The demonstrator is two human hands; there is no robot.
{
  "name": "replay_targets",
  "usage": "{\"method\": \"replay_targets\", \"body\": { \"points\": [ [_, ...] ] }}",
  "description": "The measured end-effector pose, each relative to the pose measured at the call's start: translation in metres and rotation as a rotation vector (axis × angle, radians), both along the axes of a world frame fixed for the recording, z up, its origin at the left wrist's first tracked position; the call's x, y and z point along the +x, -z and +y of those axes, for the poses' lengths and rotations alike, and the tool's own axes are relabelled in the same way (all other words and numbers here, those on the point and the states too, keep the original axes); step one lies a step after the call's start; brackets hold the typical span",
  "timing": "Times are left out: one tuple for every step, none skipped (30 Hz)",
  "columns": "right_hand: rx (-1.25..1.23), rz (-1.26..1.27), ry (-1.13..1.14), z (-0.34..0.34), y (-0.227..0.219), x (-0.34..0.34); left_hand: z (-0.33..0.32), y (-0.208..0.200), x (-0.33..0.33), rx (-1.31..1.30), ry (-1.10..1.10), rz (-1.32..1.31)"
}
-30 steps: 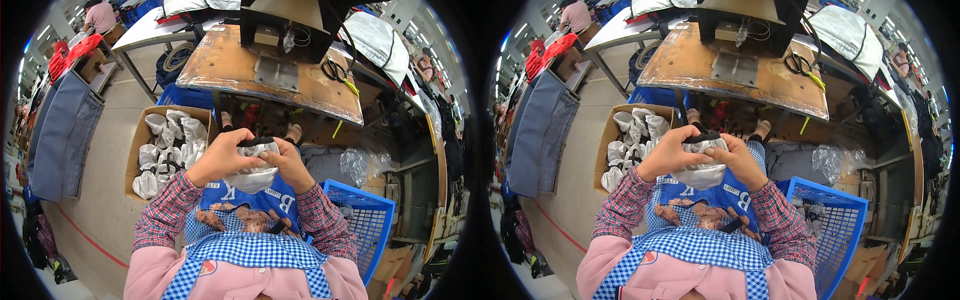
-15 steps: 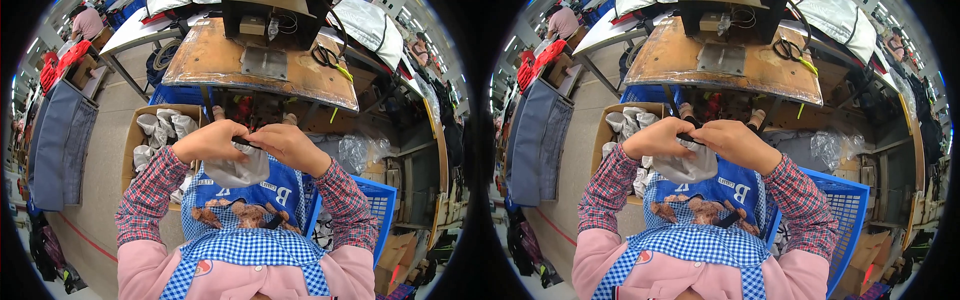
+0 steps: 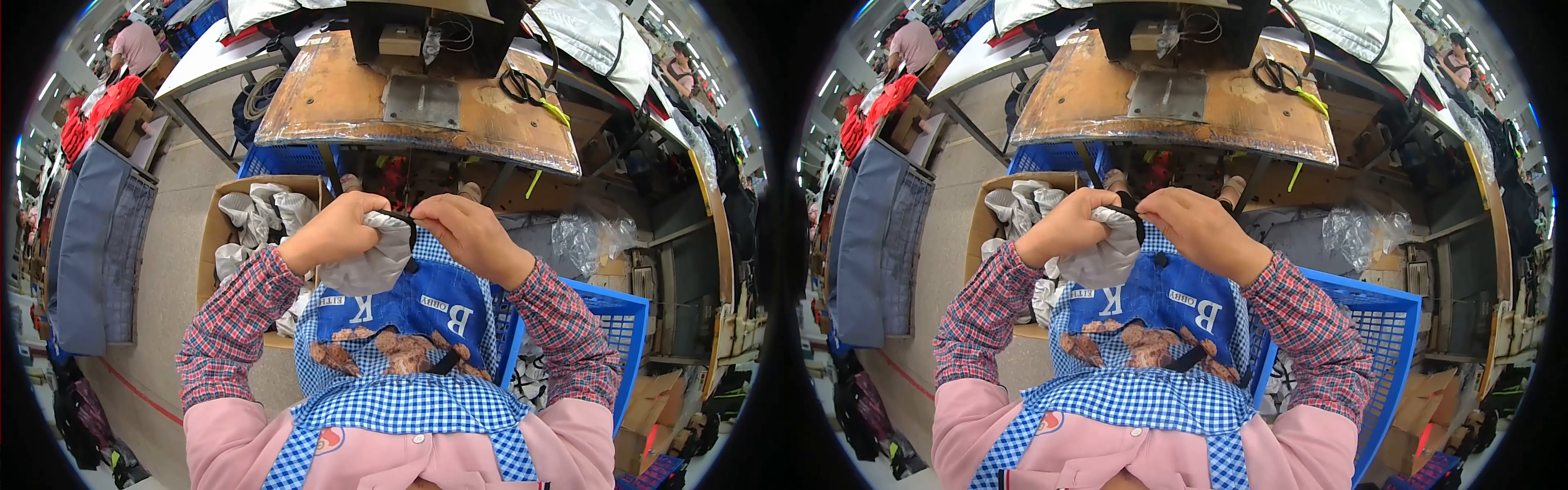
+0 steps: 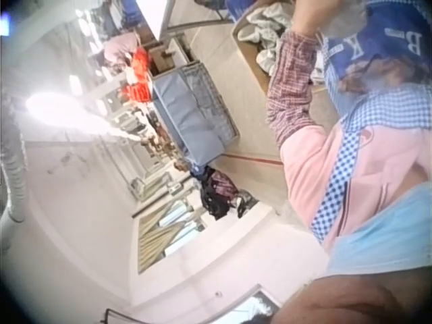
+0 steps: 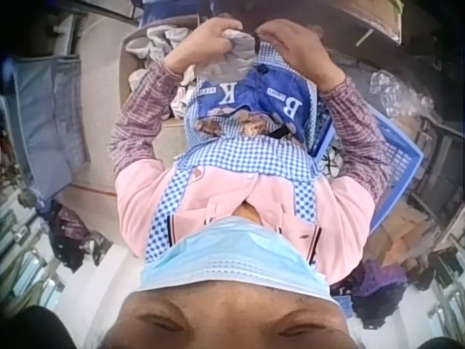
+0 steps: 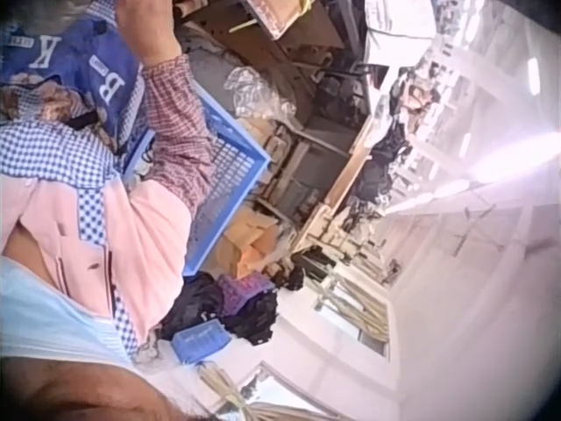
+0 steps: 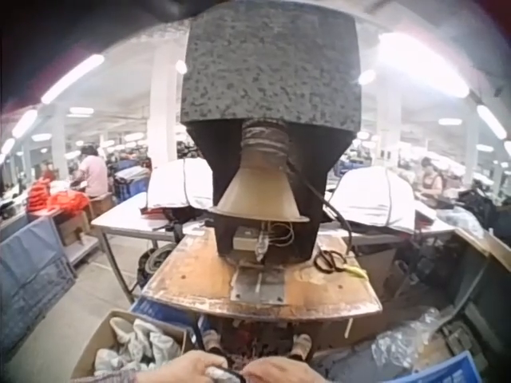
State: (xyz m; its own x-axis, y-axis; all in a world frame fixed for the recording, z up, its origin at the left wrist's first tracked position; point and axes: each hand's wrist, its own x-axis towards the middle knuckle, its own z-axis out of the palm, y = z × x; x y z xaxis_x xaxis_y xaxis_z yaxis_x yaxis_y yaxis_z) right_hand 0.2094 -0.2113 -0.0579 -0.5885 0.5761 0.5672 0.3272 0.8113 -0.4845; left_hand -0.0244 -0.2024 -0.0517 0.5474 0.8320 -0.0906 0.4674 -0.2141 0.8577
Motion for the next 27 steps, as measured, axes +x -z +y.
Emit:
{"method": "replay_targets", "body": {
  "points": [
    [0.001,0.001,0.002,0.000,-0.004,0.000,0.000,0.000,0.000,0.001,0.002,0.001],
    [0.045,-0.064,-0.045,0.000,-0.010,0.000,-0.002,-0.007,0.002,-0.041,0.007,-0.017],
    [0.089,-0.129,-0.093,0.000,-0.013,0.002,-0.003,-0.013,0.004,-0.083,0.012,-0.034],
    [0.148,-0.249,-0.117,0.004,-0.011,0.007,0.002,-0.017,0.005,-0.077,0.060,0.022],
    [0.149,-0.249,-0.115,0.006,-0.012,0.009,0.004,-0.018,0.005,-0.077,0.061,0.022],
    [0.158,-0.261,-0.134,0.008,-0.013,0.010,0.006,-0.019,0.004,-0.051,0.066,0.037],
    [0.169,-0.273,-0.154,0.010,-0.014,0.011,0.009,-0.020,0.003,-0.025,0.071,0.052],
    [0.170,-0.274,-0.151,0.010,-0.015,0.011,0.011,-0.020,0.003,-0.023,0.073,0.052],
    [0.191,-0.286,-0.148,0.010,-0.016,0.011,0.013,-0.021,0.003,-0.043,0.067,0.054],
    [0.213,-0.298,-0.145,0.011,-0.016,0.010,0.015,-0.022,0.003,-0.062,0.061,0.057],
    [0.208,-0.297,-0.142,0.013,-0.015,0.010,0.019,-0.021,0.003,-0.066,0.065,0.057],
    [0.247,-0.288,-0.100,0.015,-0.012,0.010,0.024,-0.019,0.004,-0.060,0.061,0.046],
    [0.286,-0.279,-0.058,0.018,-0.010,0.010,0.028,-0.018,0.004,-0.053,0.057,0.036],
    [0.290,-0.278,-0.054,0.021,-0.008,0.010,0.031,-0.019,0.005,-0.095,0.038,0.012],
    [0.276,-0.248,-0.013,0.024,-0.006,0.009,0.034,-0.021,0.005,-0.091,0.042,0.014],
    [0.261,-0.217,0.029,0.027,-0.006,0.008,0.038,-0.024,0.006,-0.071,0.026,0.023],
    [0.266,-0.216,0.031,0.031,-0.008,0.007,0.042,-0.027,0.006,-0.049,0.007,0.031],
    [0.222,-0.162,0.058,0.034,-0.011,0.004,0.046,-0.031,0.006,-0.047,-0.005,0.044],
    [0.177,-0.107,0.084,0.038,-0.014,0.002,0.053,-0.031,0.006,-0.042,-0.002,0.045],
    [0.069,-0.016,0.113,0.044,-0.012,0.000,0.062,-0.029,0.005,-0.059,-0.034,0.022],
    [0.075,-0.014,0.117,0.050,-0.011,-0.001,0.070,-0.028,0.005,-0.075,-0.065,-0.002],
    [0.051,0.021,0.158,0.055,-0.012,-0.002,0.078,-0.027,0.005,-0.064,-0.085,0.004],
    [0.027,0.055,0.198,0.060,-0.013,-0.003,0.085,-0.027,0.006,-0.060,-0.082,0.005],
    [-0.001,0.078,0.205,0.066,-0.016,-0.003,0.092,-0.028,0.007,-0.068,-0.104,-0.015],
    [0.002,0.080,0.209,0.072,-0.016,-0.003,0.100,-0.028,0.008,-0.077,-0.126,-0.036],
    [-0.010,0.085,0.230,0.078,-0.016,-0.003,0.109,-0.030,0.009,-0.075,-0.095,-0.025],
    [-0.023,0.090,0.250,0.085,-0.016,-0.002,0.117,-0.030,0.010,-0.072,-0.093,-0.025]
  ]
}}
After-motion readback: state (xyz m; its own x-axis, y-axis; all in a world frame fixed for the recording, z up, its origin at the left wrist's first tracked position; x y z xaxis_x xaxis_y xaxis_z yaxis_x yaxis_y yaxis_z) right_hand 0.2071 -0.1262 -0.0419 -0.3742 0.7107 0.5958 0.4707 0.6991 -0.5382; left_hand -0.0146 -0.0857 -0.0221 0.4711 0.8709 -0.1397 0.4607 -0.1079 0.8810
